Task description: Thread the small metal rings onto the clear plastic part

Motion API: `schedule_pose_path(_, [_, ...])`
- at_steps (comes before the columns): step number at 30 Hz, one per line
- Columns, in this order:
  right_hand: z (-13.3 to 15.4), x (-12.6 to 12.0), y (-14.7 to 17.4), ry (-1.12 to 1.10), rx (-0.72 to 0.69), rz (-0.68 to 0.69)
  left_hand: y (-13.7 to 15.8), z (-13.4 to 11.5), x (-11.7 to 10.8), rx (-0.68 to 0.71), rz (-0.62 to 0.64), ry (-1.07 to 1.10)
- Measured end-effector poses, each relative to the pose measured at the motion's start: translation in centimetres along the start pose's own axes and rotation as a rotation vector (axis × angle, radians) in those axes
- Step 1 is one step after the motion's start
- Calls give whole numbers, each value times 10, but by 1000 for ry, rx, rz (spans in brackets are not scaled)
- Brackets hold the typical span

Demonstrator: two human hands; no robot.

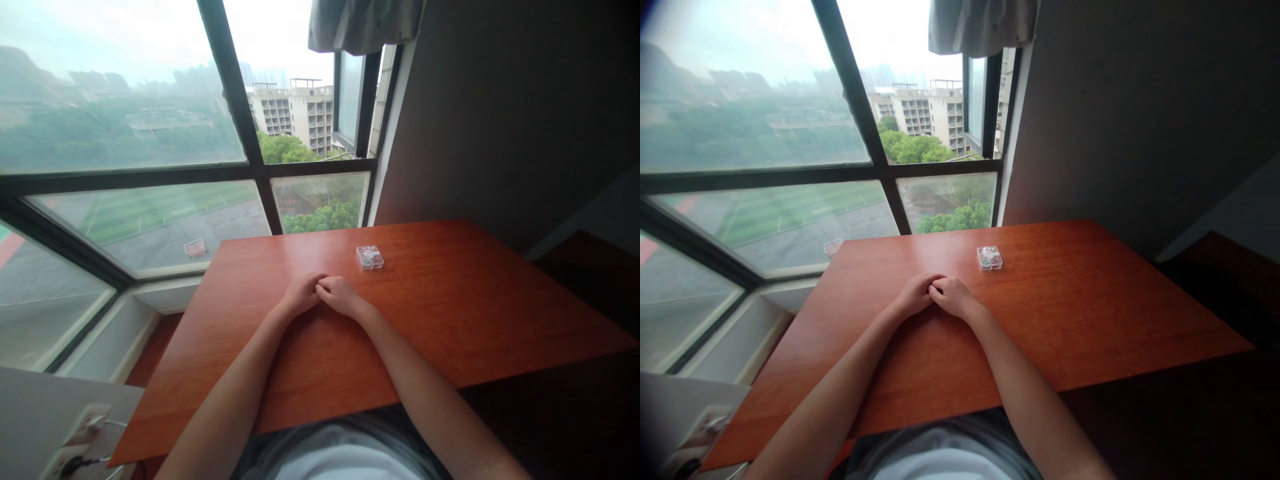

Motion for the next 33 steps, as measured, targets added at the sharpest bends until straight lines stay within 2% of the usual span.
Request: schedule_pose_path(33, [1,-2,0,5,12,5,0,0,0,7,-3,-5])
Point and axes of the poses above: each hand's wrist, its own y-axis away from the middle knuckle, its own x-axis out of the palm, z = x × y, the point moved 2 cm from there along -y, towards the middle knuckle, and after that the axes turned 5 degrees about -y, right-handed, at the moved point
